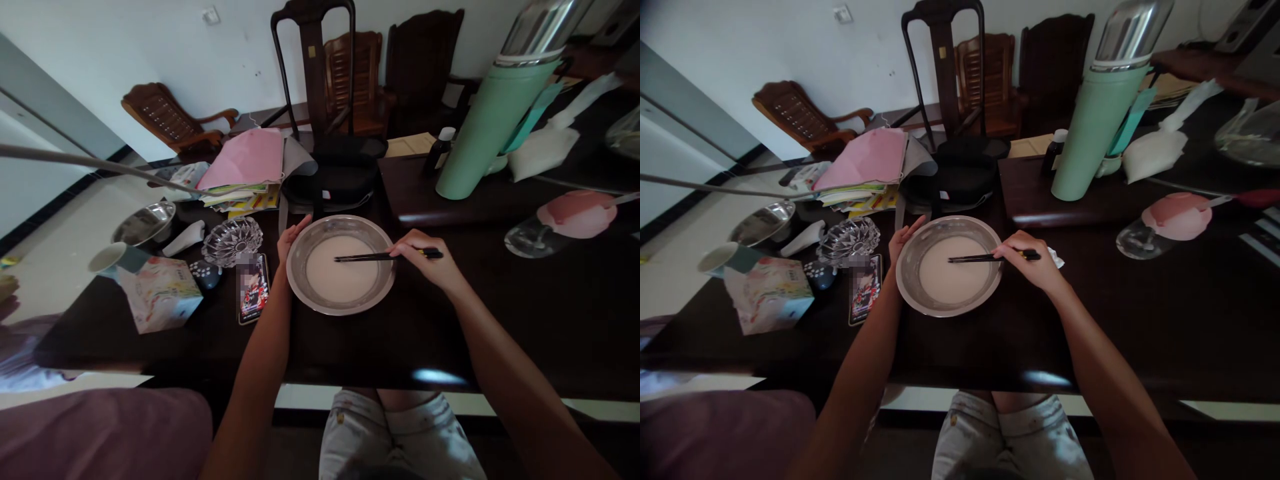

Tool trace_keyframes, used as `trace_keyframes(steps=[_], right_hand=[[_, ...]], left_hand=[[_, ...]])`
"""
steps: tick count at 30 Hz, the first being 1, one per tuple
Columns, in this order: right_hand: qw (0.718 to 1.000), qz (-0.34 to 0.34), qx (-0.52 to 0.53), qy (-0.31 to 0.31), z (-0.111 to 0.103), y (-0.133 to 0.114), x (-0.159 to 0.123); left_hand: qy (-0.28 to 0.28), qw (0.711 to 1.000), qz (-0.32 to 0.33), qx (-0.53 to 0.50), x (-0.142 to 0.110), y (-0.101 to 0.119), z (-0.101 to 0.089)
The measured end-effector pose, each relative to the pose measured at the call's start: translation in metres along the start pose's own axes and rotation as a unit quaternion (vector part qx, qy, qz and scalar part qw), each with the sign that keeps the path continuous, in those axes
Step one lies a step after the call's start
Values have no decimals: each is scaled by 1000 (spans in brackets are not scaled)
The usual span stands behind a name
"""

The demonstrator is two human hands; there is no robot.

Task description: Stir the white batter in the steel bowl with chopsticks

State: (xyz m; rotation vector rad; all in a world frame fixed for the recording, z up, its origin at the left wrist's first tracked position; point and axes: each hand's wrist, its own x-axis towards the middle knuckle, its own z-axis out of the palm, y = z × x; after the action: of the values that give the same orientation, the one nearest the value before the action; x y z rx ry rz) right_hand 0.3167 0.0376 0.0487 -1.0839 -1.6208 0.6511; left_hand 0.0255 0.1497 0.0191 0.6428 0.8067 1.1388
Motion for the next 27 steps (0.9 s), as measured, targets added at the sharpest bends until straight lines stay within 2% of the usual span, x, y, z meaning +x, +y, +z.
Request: trace_keyframes(steps=[3, 6, 8, 11, 14, 19, 22, 25, 27], right_hand=[[999, 27, 32, 14, -2, -1, 0], [998, 14, 36, -46, 2, -1, 0], [998, -4, 14, -64, 5, 0, 0], [1000, -6, -5, -19, 2, 1, 1], [999, 14, 22, 19, -1, 0, 0], [998, 8, 13, -57, 3, -1, 0], [1000, -7, -8, -22, 2, 0, 0], [999, 12, 15, 29, -2, -1, 0], [999, 22, 36, 14, -1, -1, 0]], left_hand=[[1, 1000, -1, -1, -1, 0, 2], [2, 1000, -1, -5, -2, 1, 3], [3, 1000, 1, -8, -3, 1, 4], [5, 1000, -2, -5, -3, 2, 4], [5, 1000, -5, -2, -3, 2, 5], [7, 1000, -6, 1, -1, 1, 3], [2, 1000, 0, -1, 0, 0, 1], [-3, 1000, 0, -4, -1, 0, 1], [-2, 1000, -3, -3, -1, 0, 1]])
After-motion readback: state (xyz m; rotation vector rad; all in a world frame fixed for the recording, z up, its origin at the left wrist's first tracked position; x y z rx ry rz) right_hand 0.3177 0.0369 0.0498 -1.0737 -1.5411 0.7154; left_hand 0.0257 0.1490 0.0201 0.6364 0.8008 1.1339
